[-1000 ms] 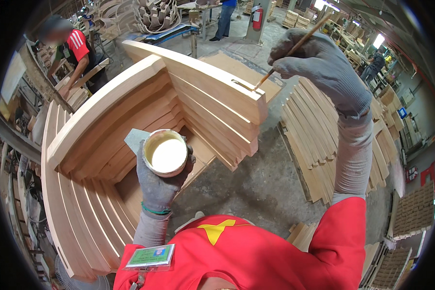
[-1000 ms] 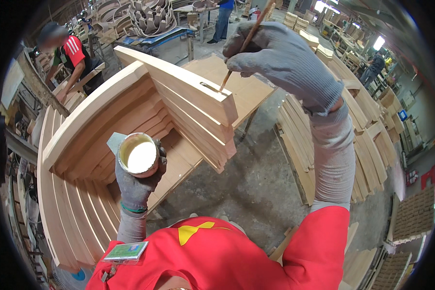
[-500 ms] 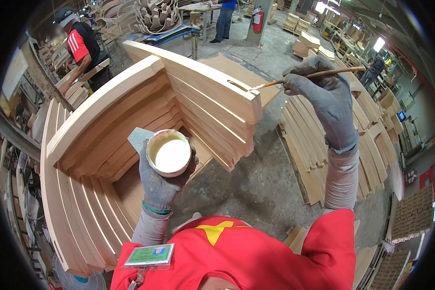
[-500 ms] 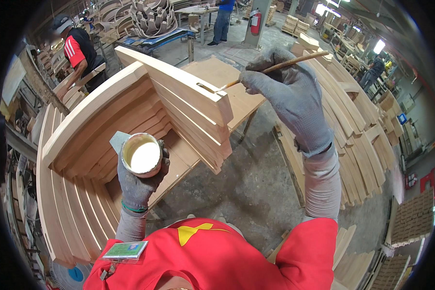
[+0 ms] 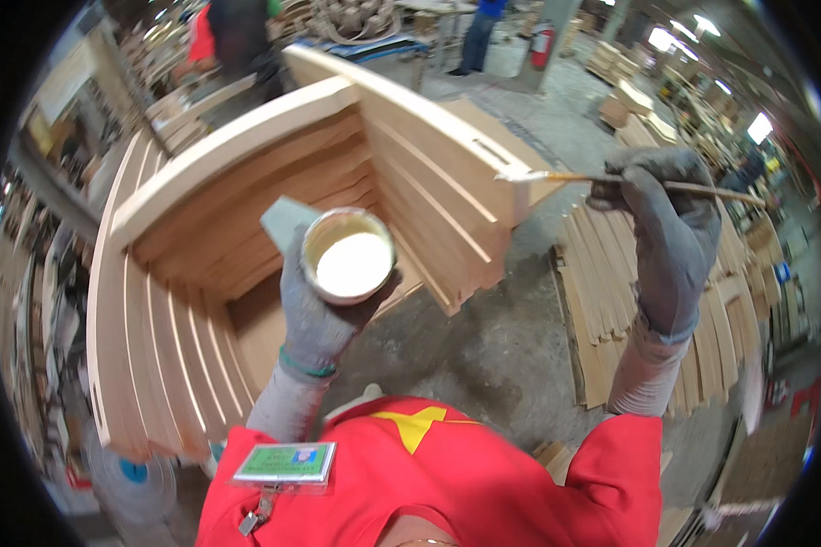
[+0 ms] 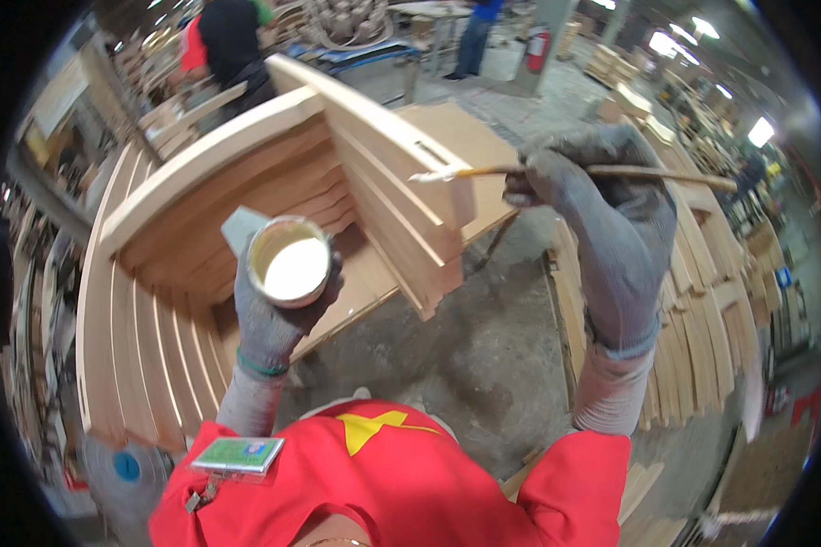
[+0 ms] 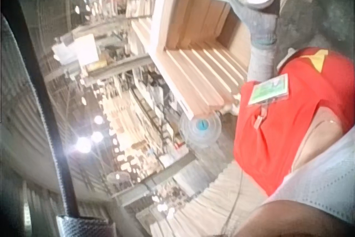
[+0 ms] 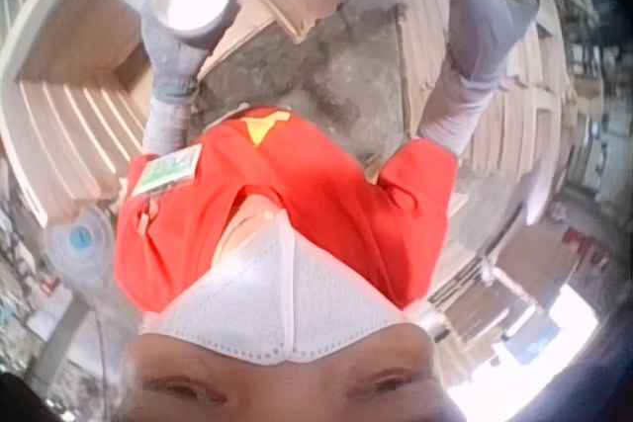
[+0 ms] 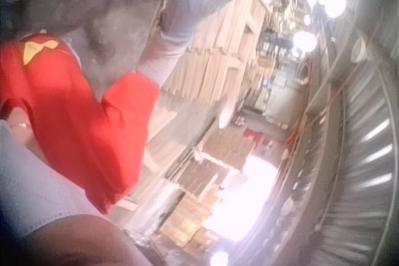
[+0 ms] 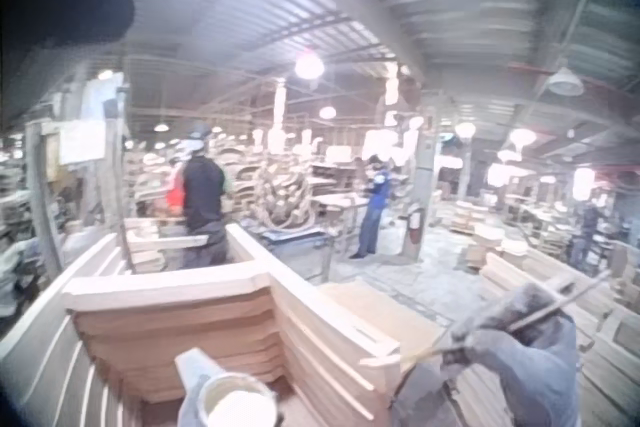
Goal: The person applies a white finish to wooden chair frames using a brush and a small container of paint. They repeatedly dip the brush, coat edges and surfaces, and stack the finished frames on a nearby pile.
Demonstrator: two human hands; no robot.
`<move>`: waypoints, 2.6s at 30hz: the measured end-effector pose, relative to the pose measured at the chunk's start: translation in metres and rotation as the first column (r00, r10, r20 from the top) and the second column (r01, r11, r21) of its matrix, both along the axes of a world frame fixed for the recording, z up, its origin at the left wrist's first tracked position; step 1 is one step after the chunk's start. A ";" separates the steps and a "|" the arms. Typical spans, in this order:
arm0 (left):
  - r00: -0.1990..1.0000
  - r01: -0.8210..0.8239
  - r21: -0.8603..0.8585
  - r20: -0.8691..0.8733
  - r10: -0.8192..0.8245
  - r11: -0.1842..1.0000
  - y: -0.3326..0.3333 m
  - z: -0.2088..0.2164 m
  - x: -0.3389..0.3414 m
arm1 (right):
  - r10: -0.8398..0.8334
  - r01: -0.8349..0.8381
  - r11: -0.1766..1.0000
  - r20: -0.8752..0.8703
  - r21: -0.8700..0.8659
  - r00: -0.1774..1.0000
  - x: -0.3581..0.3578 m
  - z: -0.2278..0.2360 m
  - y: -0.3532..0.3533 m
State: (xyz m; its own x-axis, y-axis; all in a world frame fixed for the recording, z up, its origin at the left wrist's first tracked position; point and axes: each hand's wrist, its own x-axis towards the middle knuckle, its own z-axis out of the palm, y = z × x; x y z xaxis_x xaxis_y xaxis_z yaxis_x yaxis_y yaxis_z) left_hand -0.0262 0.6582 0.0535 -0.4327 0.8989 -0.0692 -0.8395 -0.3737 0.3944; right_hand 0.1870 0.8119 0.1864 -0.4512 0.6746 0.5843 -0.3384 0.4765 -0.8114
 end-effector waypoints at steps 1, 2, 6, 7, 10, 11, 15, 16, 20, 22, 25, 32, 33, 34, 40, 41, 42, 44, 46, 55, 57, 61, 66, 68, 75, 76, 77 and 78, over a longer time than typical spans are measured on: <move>1.000 -0.019 0.018 -0.023 0.020 1.000 -0.003 0.002 0.003 | 0.094 -0.095 0.994 -0.038 -0.050 0.995 -0.003 -0.008 -0.007; 0.998 -0.047 0.035 -0.043 0.048 0.998 -0.005 0.004 0.007 | 0.214 -0.215 0.969 -0.024 -0.125 0.977 -0.005 -0.016 -0.011; 0.981 -0.160 0.053 -0.100 0.164 0.986 -0.020 0.010 0.020 | 0.452 -0.417 0.871 0.093 -0.262 0.887 -0.021 -0.041 -0.029; 0.975 -0.186 0.049 -0.113 0.190 0.981 -0.024 0.012 0.023 | 0.494 -0.457 0.848 0.089 -0.268 0.865 -0.025 -0.047 -0.032; 0.947 -0.271 0.036 -0.169 0.274 0.962 -0.039 0.007 0.034 | 0.619 -0.569 0.761 0.085 -0.311 0.781 -0.037 -0.058 -0.046; 0.941 -0.297 0.027 -0.159 0.298 0.954 -0.044 0.007 0.039 | 0.643 -0.595 0.746 0.091 -0.300 0.760 -0.041 -0.063 -0.049; 0.910 -0.399 0.045 -0.106 0.402 0.916 -0.067 0.014 0.057 | 0.713 -0.677 0.687 0.063 -0.265 0.698 -0.044 -0.069 -0.060; 0.900 -0.423 0.065 -0.086 0.428 0.904 -0.073 0.013 0.060 | 0.750 -0.728 0.634 -0.019 -0.259 0.661 -0.044 -0.070 -0.058; 0.874 -0.479 0.142 -0.011 0.485 0.866 -0.093 0.008 0.067 | 0.765 -0.768 0.604 -0.113 -0.211 0.633 -0.057 -0.086 -0.075; 0.854 -0.504 0.188 -0.036 0.519 0.843 -0.103 0.004 0.070 | 0.771 -0.762 0.597 -0.085 -0.252 0.632 -0.059 -0.092 -0.085; 0.827 -0.524 0.257 -0.072 0.557 0.812 -0.116 -0.003 0.070 | 0.801 -0.828 0.519 -0.216 -0.212 0.558 -0.062 -0.098 -0.091; 0.775 -0.615 0.187 -0.035 0.630 0.766 -0.136 0.008 0.068 | 0.769 -0.793 0.596 -0.193 -0.126 0.609 -0.066 -0.106 -0.124; 0.759 -0.635 0.183 -0.031 0.650 0.751 -0.139 0.008 0.068 | 0.743 -0.764 0.633 -0.179 -0.122 0.645 -0.065 -0.105 -0.129; 0.743 -0.654 0.179 -0.028 0.669 0.735 -0.141 0.008 0.069 | 0.756 -0.774 0.628 -0.172 -0.082 0.632 -0.063 -0.108 -0.133; 0.592 -0.787 0.111 -0.142 0.793 0.607 -0.152 0.007 0.063 | 0.823 -0.816 0.568 -0.100 0.110 0.559 -0.054 -0.106 -0.156; 0.573 -0.798 0.110 -0.166 0.802 0.593 -0.155 0.006 0.063 | 0.819 -0.811 0.574 -0.113 0.118 0.563 -0.056 -0.105 -0.159; 0.593 -0.784 0.108 -0.157 0.790 0.611 -0.159 0.005 0.063 | 0.814 -0.805 0.580 -0.126 0.127 0.567 -0.057 -0.104 -0.163; 0.622 -0.765 0.106 -0.139 0.771 0.636 -0.169 0.004 0.066 | 0.798 -0.804 0.594 -0.152 0.033 0.583 -0.064 -0.101 -0.171; 0.672 -0.739 0.109 0.035 0.740 0.665 -0.178 0.004 0.069 | 0.772 -0.790 0.588 -0.169 -0.177 0.612 -0.076 -0.097 -0.179; 0.763 -0.639 0.136 0.232 0.603 0.757 -0.223 0.008 0.088 | 0.965 -0.868 0.170 -0.101 -0.466 0.243 -0.174 -0.057 -0.205; 0.743 -0.668 0.231 0.240 0.625 0.707 -0.232 -0.002 0.092 | 0.989 -0.885 -0.014 -0.137 -0.465 0.056 -0.196 -0.047 -0.210; 0.511 -0.846 0.188 0.022 0.859 0.498 -0.234 -0.001 0.098 | 1.000 -0.935 -0.001 -0.022 -0.356 0.008 -0.237 -0.018 -0.231; 0.262 -0.936 0.109 -0.414 0.872 0.333 -0.237 0.008 0.101 | 0.988 -0.979 -0.102 0.096 -0.179 -0.121 -0.317 0.001 -0.247; 0.216 -0.964 0.043 -0.440 0.872 0.261 -0.241 0.002 0.103 | 0.978 -0.966 -0.172 0.082 -0.193 -0.191 -0.331 0.006 -0.255; 0.247 -0.962 0.113 -0.037 0.968 0.249 -0.264 -0.008 0.111 | 0.948 -0.958 -0.233 0.182 -0.170 -0.263 -0.353 0.007 -0.271; 0.194 -0.976 0.062 -0.192 0.962 0.209 -0.269 -0.016 0.112 | 0.951 -0.958 -0.224 0.175 -0.177 -0.254 -0.353 0.006 -0.273; 0.159 -0.985 0.022 -0.284 0.946 0.172 -0.271 -0.018 0.114 | 0.955 -0.959 -0.214 0.167 -0.185 -0.245 -0.352 0.006 -0.274; 0.131 -0.991 -0.016 -0.373 0.919 0.135 -0.272 -0.018 0.114 | 0.960 -0.961 -0.199 0.161 -0.191 -0.230 -0.351 0.006 -0.274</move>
